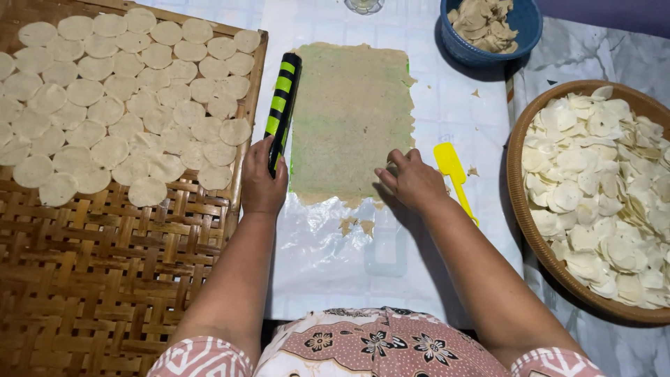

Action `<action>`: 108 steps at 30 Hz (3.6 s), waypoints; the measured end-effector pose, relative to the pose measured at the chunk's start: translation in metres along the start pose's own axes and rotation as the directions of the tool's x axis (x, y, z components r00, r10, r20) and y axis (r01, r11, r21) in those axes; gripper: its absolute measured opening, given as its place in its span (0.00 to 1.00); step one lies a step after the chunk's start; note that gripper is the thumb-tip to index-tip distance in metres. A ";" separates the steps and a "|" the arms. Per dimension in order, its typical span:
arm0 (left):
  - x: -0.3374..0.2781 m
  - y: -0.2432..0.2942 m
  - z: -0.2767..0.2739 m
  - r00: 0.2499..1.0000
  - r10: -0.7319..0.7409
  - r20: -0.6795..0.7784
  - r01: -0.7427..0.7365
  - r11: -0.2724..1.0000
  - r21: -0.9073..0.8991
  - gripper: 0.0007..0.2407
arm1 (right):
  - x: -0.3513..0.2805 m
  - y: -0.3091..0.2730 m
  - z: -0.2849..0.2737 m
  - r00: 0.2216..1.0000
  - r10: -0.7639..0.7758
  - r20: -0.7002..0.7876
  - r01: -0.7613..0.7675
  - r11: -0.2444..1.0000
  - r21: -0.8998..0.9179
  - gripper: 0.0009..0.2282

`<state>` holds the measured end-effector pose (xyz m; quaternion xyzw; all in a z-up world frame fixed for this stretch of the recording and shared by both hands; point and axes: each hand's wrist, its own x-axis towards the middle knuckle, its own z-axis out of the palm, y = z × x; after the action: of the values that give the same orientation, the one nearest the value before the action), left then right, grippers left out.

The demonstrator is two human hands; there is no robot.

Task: Rolling out dough and cutting it into small circular pieces for drying.

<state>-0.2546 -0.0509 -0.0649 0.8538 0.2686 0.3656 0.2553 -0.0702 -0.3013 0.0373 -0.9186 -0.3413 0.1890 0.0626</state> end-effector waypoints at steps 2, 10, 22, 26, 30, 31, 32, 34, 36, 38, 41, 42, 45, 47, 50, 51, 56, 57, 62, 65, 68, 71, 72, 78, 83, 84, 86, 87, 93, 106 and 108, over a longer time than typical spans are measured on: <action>0.001 0.002 -0.002 1.000 -0.002 0.004 0.002 1.000 0.002 0.20 | 0.002 0.003 0.003 1.000 -0.007 0.000 0.007 1.000 0.017 0.20; 0.003 0.008 -0.008 1.000 -0.021 0.022 0.022 1.000 -0.015 0.20 | 0.004 0.004 0.005 1.000 -0.006 0.009 0.006 1.000 0.031 0.18; 0.007 0.008 -0.012 0.997 -0.030 0.071 0.034 0.998 -0.055 0.19 | -0.001 -0.008 0.003 0.998 0.060 -0.013 -0.060 0.998 0.024 0.16; 0.007 0.009 -0.013 0.995 -0.048 0.082 0.053 0.997 -0.060 0.19 | 0.003 -0.005 0.004 0.999 0.052 0.007 -0.052 0.999 0.012 0.16; 0.005 0.016 -0.020 0.995 -0.052 0.083 0.058 0.996 -0.062 0.18 | 0.031 0.023 0.000 0.997 0.025 0.078 -0.036 0.989 0.146 0.17; 0.006 0.016 -0.021 0.995 -0.053 0.083 0.058 0.997 -0.059 0.18 | 0.032 0.022 -0.013 0.997 0.022 0.080 -0.034 0.989 0.147 0.17; 0.006 0.016 -0.020 0.995 -0.051 0.083 0.056 0.997 -0.057 0.18 | 0.034 0.021 -0.026 0.999 0.054 -0.002 -0.052 0.972 0.231 0.17; 0.008 0.015 -0.016 0.995 -0.052 0.083 0.057 0.997 -0.052 0.18 | 0.040 0.022 -0.045 0.993 0.089 -0.077 -0.061 0.947 0.314 0.16; 0.008 0.012 -0.013 0.997 -0.037 0.061 0.039 0.999 -0.036 0.19 | 0.048 0.021 -0.054 0.991 0.069 -0.117 -0.038 0.967 0.252 0.18; 0.005 0.014 -0.015 0.996 -0.048 0.069 0.051 0.998 -0.037 0.19 | 0.054 0.021 -0.045 0.992 0.074 -0.106 -0.047 0.970 0.237 0.18; 0.004 0.011 -0.011 0.998 -0.041 0.057 0.044 0.998 -0.049 0.19 | 0.059 0.020 -0.035 0.993 0.091 -0.071 -0.075 0.977 0.202 0.18; 0.005 0.009 -0.009 0.999 -0.019 0.033 0.021 0.998 -0.059 0.19 | 0.062 0.018 -0.034 0.993 0.102 -0.053 -0.091 0.979 0.182 0.19; 0.005 0.011 -0.011 1.000 -0.014 0.027 0.016 0.998 -0.055 0.19 | 0.062 0.015 -0.028 0.993 0.113 -0.016 -0.110 0.985 0.133 0.20; 0.006 0.010 -0.009 1.000 -0.008 0.018 0.008 0.999 -0.043 0.20 | 0.074 0.023 -0.013 0.993 0.120 -0.016 -0.116 0.983 0.140 0.20; 0.004 0.009 -0.008 1.000 -0.002 0.014 0.003 0.999 -0.032 0.20 | 0.080 0.029 0.001 0.992 0.125 -0.008 -0.123 0.984 0.130 0.20; 0.005 0.009 -0.008 1.000 -0.003 0.012 0.003 0.999 -0.035 0.20 | 0.081 0.030 0.002 0.993 0.120 -0.005 -0.119 0.987 0.110 0.20; 0.005 0.008 -0.007 1.000 0.001 0.013 0.000 0.999 -0.035 0.20 | 0.080 0.025 -0.006 0.995 0.098 0.025 -0.100 0.989 0.108 0.20; 0.005 0.009 -0.008 1.000 0.007 0.009 -0.007 0.999 -0.036 0.20 | 0.081 0.025 -0.003 0.995 0.093 0.022 -0.095 0.990 0.101 0.20; 0.003 0.003 -0.003 1.000 0.020 -0.008 -0.020 0.999 -0.025 0.20 | 0.077 0.021 -0.012 0.997 0.075 0.030 -0.078 0.993 0.088 0.18; 0.003 0.002 -0.002 1.000 0.020 -0.012 -0.021 1.000 -0.016 0.20 | 0.072 0.017 -0.014 0.998 0.064 0.027 -0.066 0.993 0.093 0.18; 0.005 0.003 -0.003 1.000 0.019 -0.013 -0.019 1.000 -0.021 0.20 | 0.077 0.017 -0.022 0.998 0.038 0.054 -0.042 0.997 0.068 0.18; 0.005 0.003 -0.003 1.000 0.024 -0.018 -0.025 0.999 -0.036 0.20 | 0.093 0.028 -0.035 0.996 0.026 0.084 -0.034 0.996 0.087 0.20; 0.006 0.002 -0.002 0.999 0.027 -0.022 -0.028 0.999 -0.040 0.20 | 0.100 0.032 -0.041 0.995 0.023 0.099 -0.036 0.991 0.128 0.20; 0.006 0.005 -0.004 1.000 0.023 -0.017 -0.024 0.999 -0.043 0.20 | 0.124 0.039 -0.067 0.994 0.032 -0.109 -0.013 0.986 0.169 0.18; 0.006 0.003 -0.003 1.000 0.004 -0.007 -0.005 0.999 -0.041 0.19 | 0.126 0.029 -0.059 0.996 0.036 -0.077 -0.024 0.987 0.157 0.19; 0.006 0.002 -0.003 1.000 0.003 -0.004 -0.003 0.999 -0.041 0.20 | 0.126 0.026 -0.058 0.997 0.044 -0.061 -0.035 0.989 0.141 0.18; 0.006 0.003 -0.003 1.000 -0.004 0.001 0.004 0.999 -0.039 0.20 | 0.130 0.027 -0.049 0.997 0.063 -0.040 -0.058 0.991 0.121 0.19; 0.005 0.003 -0.003 1.000 -0.010 0.008 0.010 0.999 -0.039 0.20 | 0.132 0.028 -0.044 0.996 0.085 -0.021 -0.082 0.992 0.100 0.19; 0.008 0.008 -0.006 0.999 -0.030 0.029 0.032 0.999 -0.040 0.19 | 0.143 0.035 -0.025 0.997 0.075 0.006 -0.075 0.994 0.083 0.19; 0.008 0.008 -0.007 1.000 -0.013 0.023 0.014 0.999 -0.038 0.20 | 0.137 0.026 -0.031 0.999 0.054 0.003 -0.054 0.995 0.087 0.17; 0.008 0.006 -0.005 1.000 -0.011 0.016 0.011 0.999 -0.035 0.20 | 0.133 0.026 -0.038 0.999 0.036 0.039 -0.038 0.997 0.066 0.18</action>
<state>-0.2523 -0.0485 -0.0542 0.8506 0.2647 0.3619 0.2746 0.0531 -0.2335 0.0258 -0.9185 -0.3188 0.2188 0.0832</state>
